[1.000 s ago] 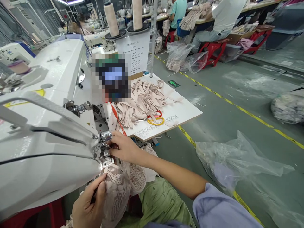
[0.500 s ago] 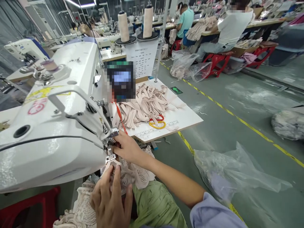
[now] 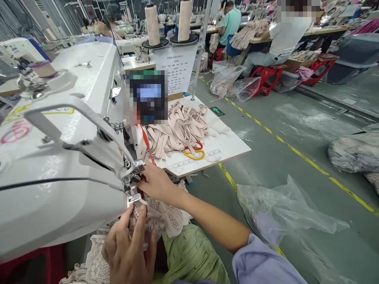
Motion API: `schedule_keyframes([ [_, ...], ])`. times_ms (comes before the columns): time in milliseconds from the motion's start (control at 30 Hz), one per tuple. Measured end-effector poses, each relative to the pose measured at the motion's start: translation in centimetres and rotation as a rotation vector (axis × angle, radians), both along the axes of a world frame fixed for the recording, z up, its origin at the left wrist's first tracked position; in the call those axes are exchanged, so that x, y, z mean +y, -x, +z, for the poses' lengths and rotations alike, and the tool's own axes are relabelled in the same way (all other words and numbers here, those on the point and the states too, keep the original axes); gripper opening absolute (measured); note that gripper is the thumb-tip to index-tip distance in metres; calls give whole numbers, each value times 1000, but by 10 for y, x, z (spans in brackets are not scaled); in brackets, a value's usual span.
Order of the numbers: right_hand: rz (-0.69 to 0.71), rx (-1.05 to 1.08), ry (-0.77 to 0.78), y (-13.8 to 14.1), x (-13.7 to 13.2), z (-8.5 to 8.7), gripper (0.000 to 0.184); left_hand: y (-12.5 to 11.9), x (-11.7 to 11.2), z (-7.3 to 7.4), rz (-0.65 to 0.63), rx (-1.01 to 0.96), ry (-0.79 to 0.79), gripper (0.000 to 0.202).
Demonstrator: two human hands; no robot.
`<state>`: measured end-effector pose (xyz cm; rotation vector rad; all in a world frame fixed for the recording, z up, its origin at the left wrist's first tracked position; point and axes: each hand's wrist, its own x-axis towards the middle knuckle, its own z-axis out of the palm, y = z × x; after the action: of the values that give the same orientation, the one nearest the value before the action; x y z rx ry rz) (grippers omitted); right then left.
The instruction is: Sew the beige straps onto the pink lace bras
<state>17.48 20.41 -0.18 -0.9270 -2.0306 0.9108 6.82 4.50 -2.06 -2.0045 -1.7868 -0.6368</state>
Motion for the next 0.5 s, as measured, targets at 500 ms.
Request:
schedule_keyframes([
  [500,-18,9,-2,2,2,-13,17,-1,0,-3,3,-19,-2,38],
])
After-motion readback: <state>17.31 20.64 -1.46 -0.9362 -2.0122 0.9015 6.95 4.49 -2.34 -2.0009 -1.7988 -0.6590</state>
